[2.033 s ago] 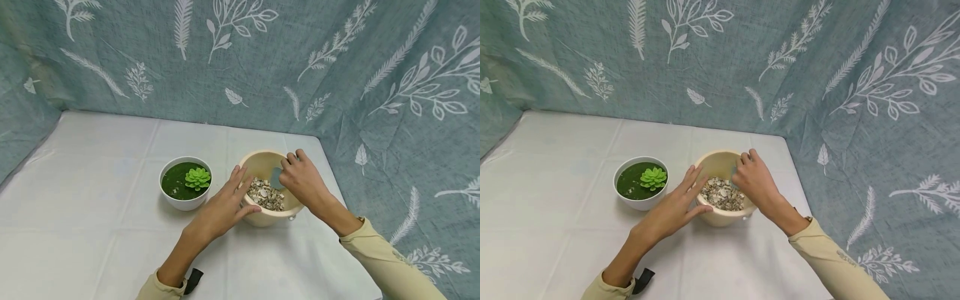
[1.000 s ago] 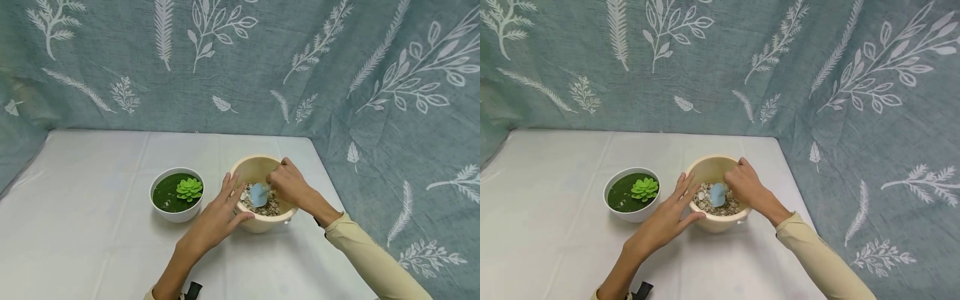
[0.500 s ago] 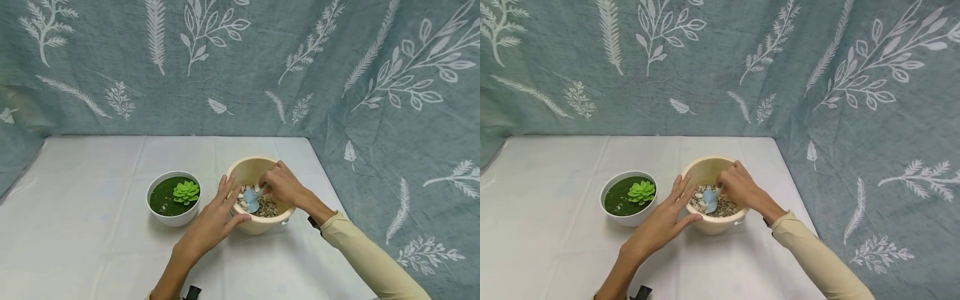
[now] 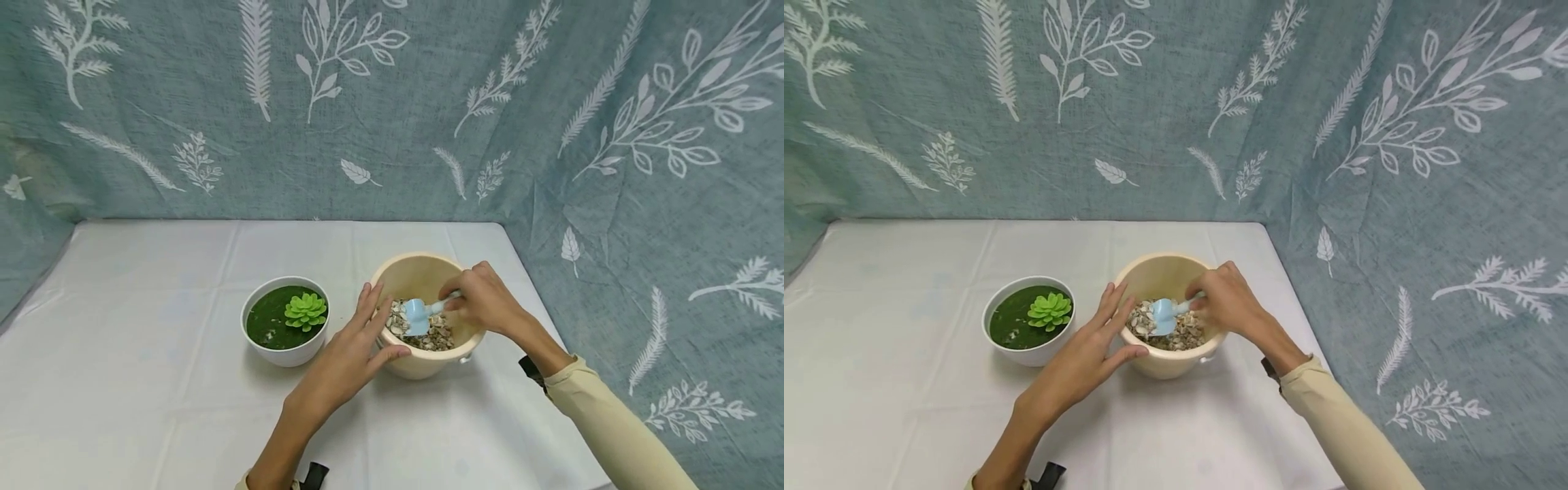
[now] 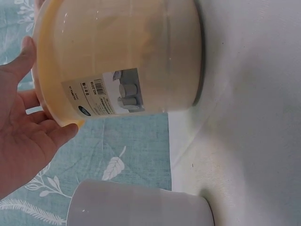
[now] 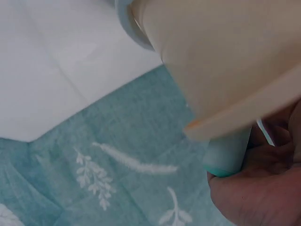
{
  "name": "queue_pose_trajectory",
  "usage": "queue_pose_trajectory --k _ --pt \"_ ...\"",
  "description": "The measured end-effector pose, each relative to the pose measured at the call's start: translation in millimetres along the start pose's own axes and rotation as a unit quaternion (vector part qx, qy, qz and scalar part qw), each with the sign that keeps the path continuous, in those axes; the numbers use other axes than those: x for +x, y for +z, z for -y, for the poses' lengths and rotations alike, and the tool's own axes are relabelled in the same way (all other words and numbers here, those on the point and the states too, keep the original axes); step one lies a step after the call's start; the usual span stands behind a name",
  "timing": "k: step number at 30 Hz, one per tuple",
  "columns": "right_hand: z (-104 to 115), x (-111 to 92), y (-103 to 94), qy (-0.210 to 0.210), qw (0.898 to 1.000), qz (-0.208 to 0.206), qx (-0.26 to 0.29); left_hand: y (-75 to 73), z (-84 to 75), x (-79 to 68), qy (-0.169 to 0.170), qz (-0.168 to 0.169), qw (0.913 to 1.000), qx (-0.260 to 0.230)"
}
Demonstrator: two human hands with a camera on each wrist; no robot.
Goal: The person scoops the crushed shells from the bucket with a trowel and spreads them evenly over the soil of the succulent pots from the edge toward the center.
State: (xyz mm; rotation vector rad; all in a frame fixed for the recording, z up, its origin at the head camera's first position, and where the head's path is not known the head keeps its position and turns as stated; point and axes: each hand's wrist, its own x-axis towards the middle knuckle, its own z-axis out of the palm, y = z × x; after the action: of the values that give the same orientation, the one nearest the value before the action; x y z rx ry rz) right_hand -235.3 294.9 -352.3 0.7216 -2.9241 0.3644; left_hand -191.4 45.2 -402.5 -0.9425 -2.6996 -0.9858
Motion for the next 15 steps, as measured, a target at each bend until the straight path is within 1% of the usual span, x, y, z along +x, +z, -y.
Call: queue_pose_trajectory --k 4,8,11,15 --pt "-1 -6 -9.0 0.010 1.000 -0.024 0.009 1.2 1.7 -1.2 -0.002 0.003 1.0000 -0.004" --pt "-2 -12 -19.5 0.026 0.999 -0.043 0.016 1.3 3.3 -0.2 0.015 -0.003 0.9999 0.003" --pt "-4 -16 -26.1 0.041 0.998 -0.047 0.016 0.6 3.8 0.6 0.025 -0.005 0.9996 0.007" --pt "-7 -19 -31.6 0.044 0.997 -0.050 0.032 -1.0 4.3 0.2 0.023 -0.001 0.9996 0.013"
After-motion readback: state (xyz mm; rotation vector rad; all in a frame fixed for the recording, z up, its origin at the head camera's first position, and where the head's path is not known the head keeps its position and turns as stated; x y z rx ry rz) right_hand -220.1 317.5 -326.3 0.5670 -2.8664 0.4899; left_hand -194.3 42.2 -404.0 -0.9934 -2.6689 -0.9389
